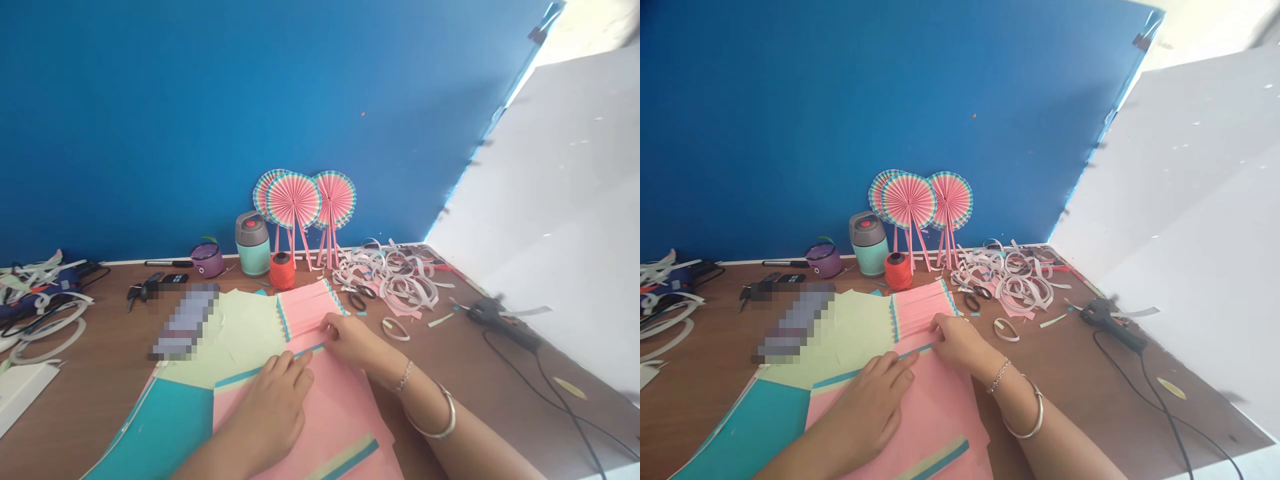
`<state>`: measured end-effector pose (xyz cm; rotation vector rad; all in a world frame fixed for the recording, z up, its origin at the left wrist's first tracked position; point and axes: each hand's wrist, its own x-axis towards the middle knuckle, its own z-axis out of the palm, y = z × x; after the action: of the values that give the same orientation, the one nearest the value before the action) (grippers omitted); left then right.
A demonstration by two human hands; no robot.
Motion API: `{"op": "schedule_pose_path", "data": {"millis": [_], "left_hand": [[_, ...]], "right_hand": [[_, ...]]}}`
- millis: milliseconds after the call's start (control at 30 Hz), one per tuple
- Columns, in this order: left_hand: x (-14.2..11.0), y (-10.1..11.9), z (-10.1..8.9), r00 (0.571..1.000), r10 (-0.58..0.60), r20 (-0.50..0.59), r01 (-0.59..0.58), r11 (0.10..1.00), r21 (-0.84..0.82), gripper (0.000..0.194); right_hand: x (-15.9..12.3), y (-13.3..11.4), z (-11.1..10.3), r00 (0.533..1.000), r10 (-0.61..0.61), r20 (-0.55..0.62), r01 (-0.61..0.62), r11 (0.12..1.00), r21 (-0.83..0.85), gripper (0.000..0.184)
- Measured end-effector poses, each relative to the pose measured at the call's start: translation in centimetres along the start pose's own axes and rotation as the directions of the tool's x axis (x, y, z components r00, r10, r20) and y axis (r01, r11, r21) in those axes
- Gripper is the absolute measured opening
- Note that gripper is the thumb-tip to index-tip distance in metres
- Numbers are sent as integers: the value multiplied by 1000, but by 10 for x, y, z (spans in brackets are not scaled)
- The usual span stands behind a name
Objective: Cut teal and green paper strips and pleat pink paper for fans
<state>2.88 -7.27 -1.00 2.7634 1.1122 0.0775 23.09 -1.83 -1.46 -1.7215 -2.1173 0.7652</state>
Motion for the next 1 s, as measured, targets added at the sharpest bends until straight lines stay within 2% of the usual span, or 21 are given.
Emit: {"op": "schedule_pose_path", "data": {"millis": [400, 600, 800, 1000], "left_hand": [[-1, 2, 2, 1000, -8, -2, 8, 1000, 30, 33], [-1, 2, 3, 1000, -6, 3, 6, 999, 38, 33], [-1, 2, 4, 1000, -11, 14, 11, 999, 34, 32], [-1, 3, 3, 1000, -10, 14, 9, 999, 54, 32]], "right_hand": [[4, 5, 5, 999, 51, -8, -51, 999, 3, 25], [7, 8, -6, 991, 133, 20, -133, 991, -5, 14], [9, 16, -12, 985, 141, 98, -147, 987, 60, 7], [6, 16, -19, 980, 99, 173, -131, 974, 185, 14]]}}
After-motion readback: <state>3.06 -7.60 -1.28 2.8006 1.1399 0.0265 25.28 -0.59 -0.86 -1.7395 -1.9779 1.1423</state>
